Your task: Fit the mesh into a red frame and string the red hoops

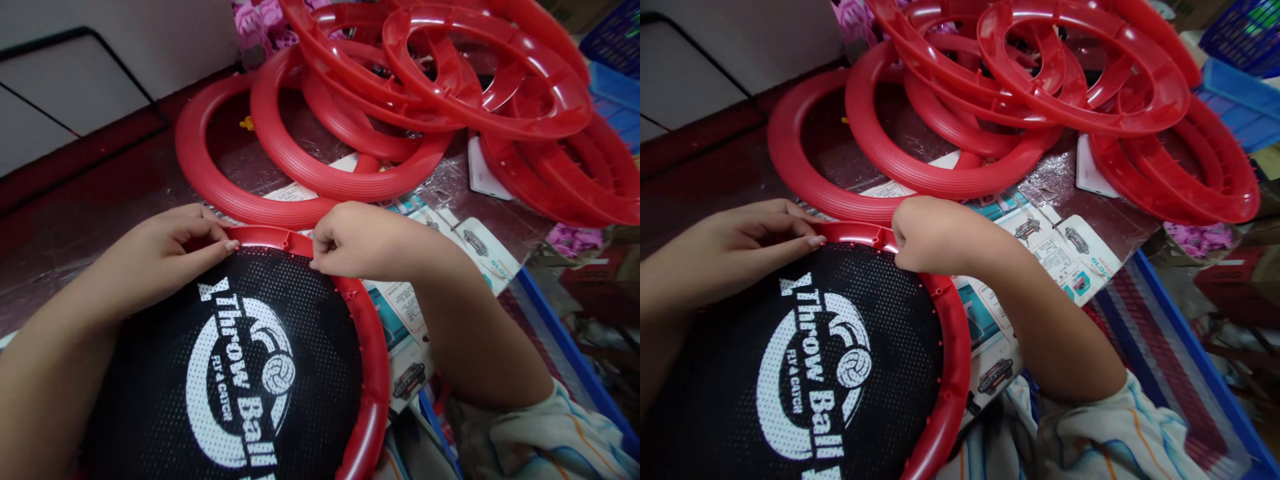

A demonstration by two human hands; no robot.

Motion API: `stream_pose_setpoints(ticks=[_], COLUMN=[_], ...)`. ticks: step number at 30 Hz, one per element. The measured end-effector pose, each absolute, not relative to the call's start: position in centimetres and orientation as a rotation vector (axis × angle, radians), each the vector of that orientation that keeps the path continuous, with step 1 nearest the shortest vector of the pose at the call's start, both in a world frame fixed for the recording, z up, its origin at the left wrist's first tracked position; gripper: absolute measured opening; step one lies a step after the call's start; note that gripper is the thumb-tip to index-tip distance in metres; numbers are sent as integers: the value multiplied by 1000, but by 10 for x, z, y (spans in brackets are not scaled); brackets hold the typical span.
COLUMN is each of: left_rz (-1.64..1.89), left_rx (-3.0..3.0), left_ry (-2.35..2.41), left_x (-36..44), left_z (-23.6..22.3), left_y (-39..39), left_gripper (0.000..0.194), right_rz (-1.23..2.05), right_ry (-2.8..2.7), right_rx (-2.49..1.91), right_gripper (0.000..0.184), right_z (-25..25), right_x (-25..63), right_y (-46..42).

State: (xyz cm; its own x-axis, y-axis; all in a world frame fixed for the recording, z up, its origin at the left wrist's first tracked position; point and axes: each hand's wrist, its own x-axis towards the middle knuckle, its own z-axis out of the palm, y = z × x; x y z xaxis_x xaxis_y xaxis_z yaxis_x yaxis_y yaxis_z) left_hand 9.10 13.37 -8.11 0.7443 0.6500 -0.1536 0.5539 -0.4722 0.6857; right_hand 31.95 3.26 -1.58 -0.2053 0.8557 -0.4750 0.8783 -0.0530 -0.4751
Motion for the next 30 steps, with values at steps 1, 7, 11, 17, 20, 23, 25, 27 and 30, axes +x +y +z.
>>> stream_pose_setpoints(ticks=[1,7,11,17,20,23,25,27,30], left_rz=[169,152,158,161,158,142,140,138,146], left_rx=[2195,2190,2192,2178,2175,2174,2181,2184,2192], left_ry=[905,921,909,913,901,905,908,909,898], left_x=[91,89,89,91,91,91,91,90,90], left_z=[-81,-82,-83,-83,-82,-81,-81,-81,-82], left_y=[134,135,134,134,134,134,133,133,134], left_gripper=[26,27,26,26,26,27,27,27,26], right_rz=[-1123,-1122,-1091,-1073,-1074,-1086,-1102,-1127,-1141], right_ry=[2142,2136,2102,2079,2047,2064,2100,2133,2130], right_rx=[1950,1910,1910,1935,1957,1959,1945,1919,1897], right_gripper=[13,14,16,15,13,12,11,11,12], right_z=[-17,-17,-15,-16,-17,-17,-16,-16,-15], right_x=[320,323,323,318,316,317,318,320,320], right_y=[33,34,34,35,34,34,33,32,31])
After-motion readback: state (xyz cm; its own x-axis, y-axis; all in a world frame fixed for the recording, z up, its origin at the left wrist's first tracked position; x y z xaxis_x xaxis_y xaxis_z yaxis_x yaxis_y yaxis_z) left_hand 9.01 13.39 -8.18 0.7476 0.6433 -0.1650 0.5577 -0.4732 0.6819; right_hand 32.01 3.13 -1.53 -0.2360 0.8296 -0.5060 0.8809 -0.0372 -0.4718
